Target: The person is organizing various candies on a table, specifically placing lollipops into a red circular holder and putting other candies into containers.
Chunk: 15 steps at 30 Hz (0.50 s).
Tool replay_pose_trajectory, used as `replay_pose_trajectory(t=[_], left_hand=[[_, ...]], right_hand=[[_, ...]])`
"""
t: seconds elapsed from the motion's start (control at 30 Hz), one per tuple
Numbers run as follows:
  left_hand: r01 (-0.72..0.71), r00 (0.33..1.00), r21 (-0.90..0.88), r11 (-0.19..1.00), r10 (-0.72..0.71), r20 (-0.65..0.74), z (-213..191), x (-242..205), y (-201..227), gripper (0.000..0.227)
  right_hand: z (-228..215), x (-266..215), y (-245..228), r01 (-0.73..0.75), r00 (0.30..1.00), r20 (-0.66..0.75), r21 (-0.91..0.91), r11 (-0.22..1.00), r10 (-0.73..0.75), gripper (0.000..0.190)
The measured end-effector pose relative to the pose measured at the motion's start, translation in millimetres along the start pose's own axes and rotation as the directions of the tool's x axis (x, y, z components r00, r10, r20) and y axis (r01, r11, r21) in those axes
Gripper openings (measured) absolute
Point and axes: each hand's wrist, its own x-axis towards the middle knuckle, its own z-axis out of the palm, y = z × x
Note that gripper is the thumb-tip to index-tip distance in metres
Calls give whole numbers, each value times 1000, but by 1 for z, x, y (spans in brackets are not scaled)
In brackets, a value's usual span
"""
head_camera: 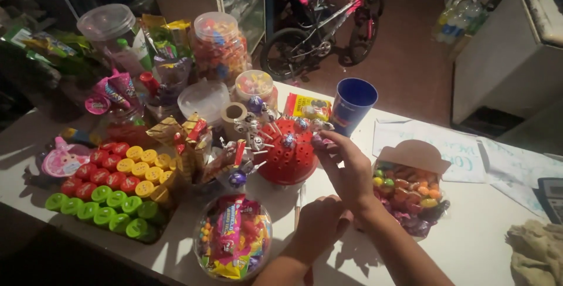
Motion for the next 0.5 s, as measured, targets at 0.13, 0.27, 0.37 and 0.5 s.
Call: replay_pose_trajectory(t=[0.13,0.27,0.37,0.5], left_hand=[[-31,999,-43,999,29,-44,-8,-1,3,7],[37,999,-23,999,-37,11,2,0,-1,10],[34,999,36,999,-34,-2,5,1,-3,23],[42,999,7,999,-42,2,-5,2,3,16]], right_hand=[[-1,3,-4,-5,999,44,29,1000,3,38],[1,8,-8,-9,999,40,45,999,7,39],[0,8,-6,-10,999,35,-37,999,11,43],[-2,3,-5,-57,998,6,-24,998,57,41]])
